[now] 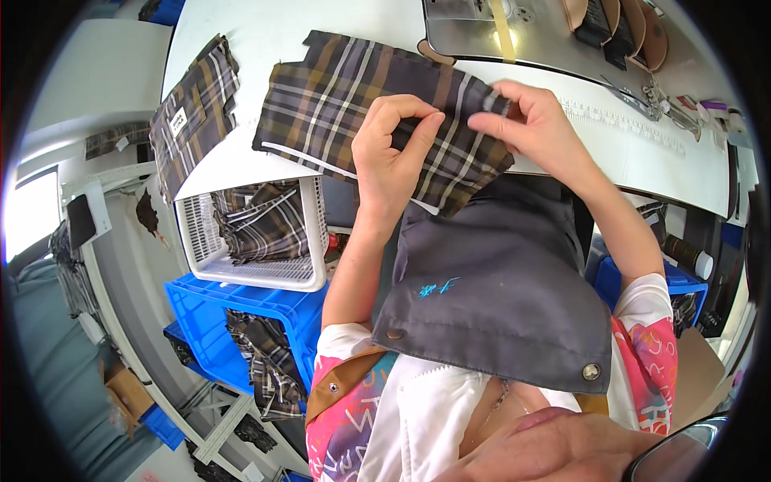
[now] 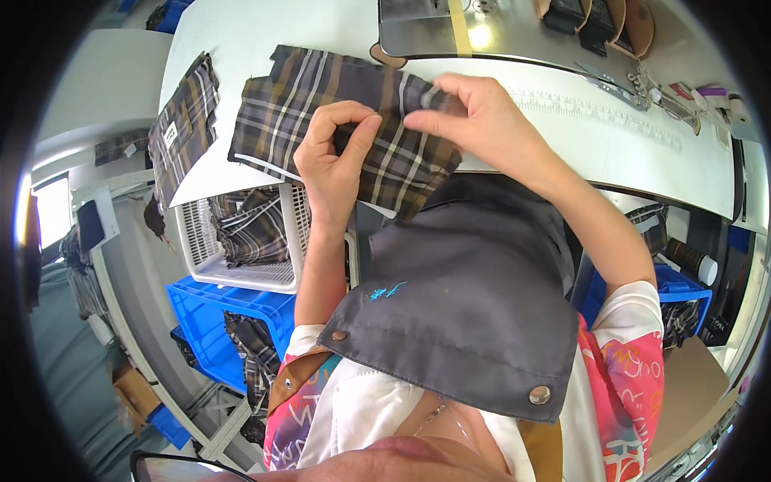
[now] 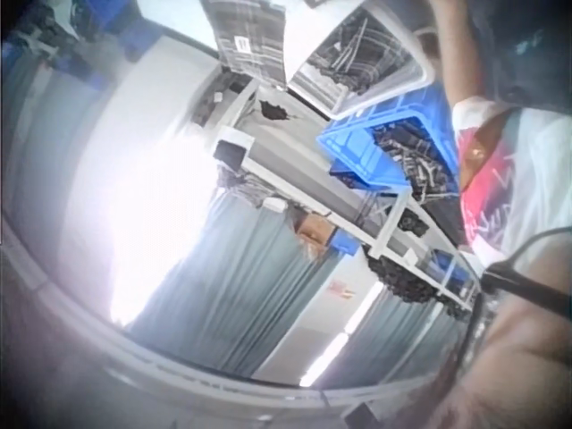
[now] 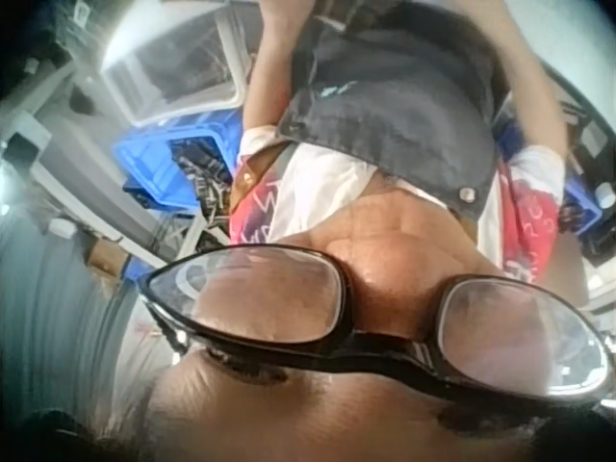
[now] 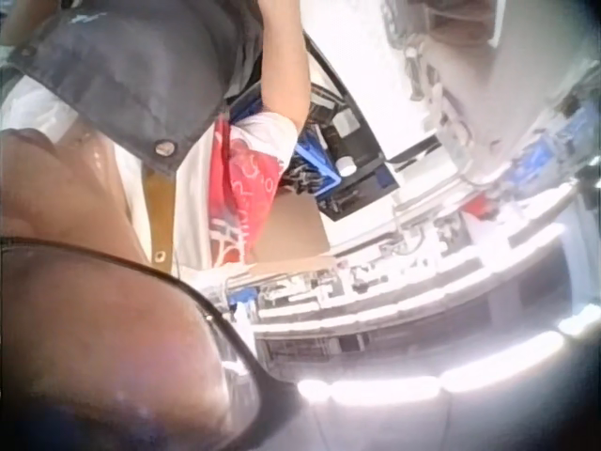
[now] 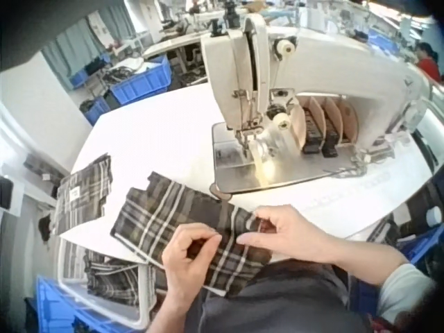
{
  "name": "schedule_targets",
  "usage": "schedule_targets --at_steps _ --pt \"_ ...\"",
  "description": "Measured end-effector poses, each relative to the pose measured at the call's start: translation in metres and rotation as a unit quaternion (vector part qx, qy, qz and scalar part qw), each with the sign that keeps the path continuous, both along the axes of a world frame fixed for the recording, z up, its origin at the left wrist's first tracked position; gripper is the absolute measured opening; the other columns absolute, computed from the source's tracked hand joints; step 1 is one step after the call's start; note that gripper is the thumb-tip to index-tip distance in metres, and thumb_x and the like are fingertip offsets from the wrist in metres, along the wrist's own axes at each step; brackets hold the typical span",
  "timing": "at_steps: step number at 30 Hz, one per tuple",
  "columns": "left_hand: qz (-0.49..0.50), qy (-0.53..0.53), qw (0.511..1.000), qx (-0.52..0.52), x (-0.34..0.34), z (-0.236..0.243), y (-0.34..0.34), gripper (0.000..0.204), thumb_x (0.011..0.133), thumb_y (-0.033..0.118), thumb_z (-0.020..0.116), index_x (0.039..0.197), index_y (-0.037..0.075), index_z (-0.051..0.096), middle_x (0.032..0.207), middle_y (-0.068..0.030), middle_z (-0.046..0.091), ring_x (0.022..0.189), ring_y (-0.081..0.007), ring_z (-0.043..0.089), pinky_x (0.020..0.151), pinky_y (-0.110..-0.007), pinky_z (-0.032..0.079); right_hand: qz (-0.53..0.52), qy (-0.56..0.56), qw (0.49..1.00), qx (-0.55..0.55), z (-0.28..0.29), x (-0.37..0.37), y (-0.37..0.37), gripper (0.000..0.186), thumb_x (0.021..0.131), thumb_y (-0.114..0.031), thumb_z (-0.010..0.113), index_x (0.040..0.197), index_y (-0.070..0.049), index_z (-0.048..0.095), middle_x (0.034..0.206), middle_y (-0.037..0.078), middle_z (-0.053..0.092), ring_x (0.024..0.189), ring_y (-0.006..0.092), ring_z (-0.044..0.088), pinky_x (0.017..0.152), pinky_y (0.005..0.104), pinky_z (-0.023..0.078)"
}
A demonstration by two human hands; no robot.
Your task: Sewing together pieces of plaid fabric using an industrial sewing machine.
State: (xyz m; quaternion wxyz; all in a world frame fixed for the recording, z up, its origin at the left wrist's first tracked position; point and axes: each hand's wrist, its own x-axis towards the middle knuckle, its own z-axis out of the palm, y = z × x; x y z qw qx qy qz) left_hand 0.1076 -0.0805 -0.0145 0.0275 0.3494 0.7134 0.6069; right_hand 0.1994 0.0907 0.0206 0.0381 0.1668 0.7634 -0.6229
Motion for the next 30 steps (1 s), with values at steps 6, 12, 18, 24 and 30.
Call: schedule_targets --at_steps 6,12,18,24,30 --pt "-0.038 -0.010 0.998 0.051 0.003 -0.002 0.018 0.010 0.076 -0.002 0.068 0.082 0.002 0.061 0.085 -0.0051 0.061 0.077 -0.0141 0.057 0.069 -0.026 0.045 0.068 0.026 0.997 0.003 -0.011 0.004 0.009 0.026 0.088 -0.023 0.061 0.070 -0.004 0.059 0.055 -0.006 0.042 0.046 0.0018 0.038 0.043 0.0193 0.031" --pt "-0.045 0.078 0.996 0.012 0.005 0.002 0.020 0.018 0.072 0.002 0.073 0.085 0.003 0.061 0.087 -0.0055 0.061 0.079 -0.0185 0.058 0.075 -0.029 0.044 -0.005 0.046 0.997 -0.067 -0.015 -0.001 0.022 0.020 0.087 -0.022 0.063 0.073 -0.007 0.062 0.057 -0.009 0.045 0.048 0.0012 0.035 0.042 0.0189 0.027" --pt "-0.045 -0.032 0.998 -0.036 0.013 0.009 0.034 0.029 0.069 0.006 0.076 0.093 0.004 0.060 0.095 -0.0061 0.060 0.087 -0.0194 0.057 0.077 -0.031 0.044 -0.038 0.137 0.980 -0.136 -0.026 0.001 0.019 0.025 0.082 -0.019 0.070 0.066 -0.009 0.054 0.060 -0.009 0.045 0.056 -0.0004 0.036 0.050 0.0188 0.028" --pt "-0.110 -0.113 0.987 -0.036 0.007 0.013 0.036 0.024 0.070 0.002 0.076 0.091 0.002 0.063 0.084 -0.0029 0.063 0.078 -0.0099 0.059 0.069 -0.022 0.047 -0.048 0.159 0.977 -0.135 -0.024 0.005 0.018 0.029 0.080 -0.018 0.072 0.063 -0.011 0.050 0.059 -0.009 0.043 0.057 -0.0006 0.035 0.050 0.0184 0.026" --pt "-0.141 -0.096 0.985 -0.037 0.000 0.018 0.036 0.018 0.073 -0.002 0.073 0.089 0.000 0.066 0.080 -0.0018 0.063 0.076 -0.0077 0.058 0.066 -0.020 0.047 -0.050 0.166 0.974 -0.144 -0.026 0.004 0.020 0.031 0.078 -0.017 0.073 0.063 -0.012 0.047 0.060 -0.008 0.044 0.057 -0.0005 0.036 0.050 0.0186 0.027"
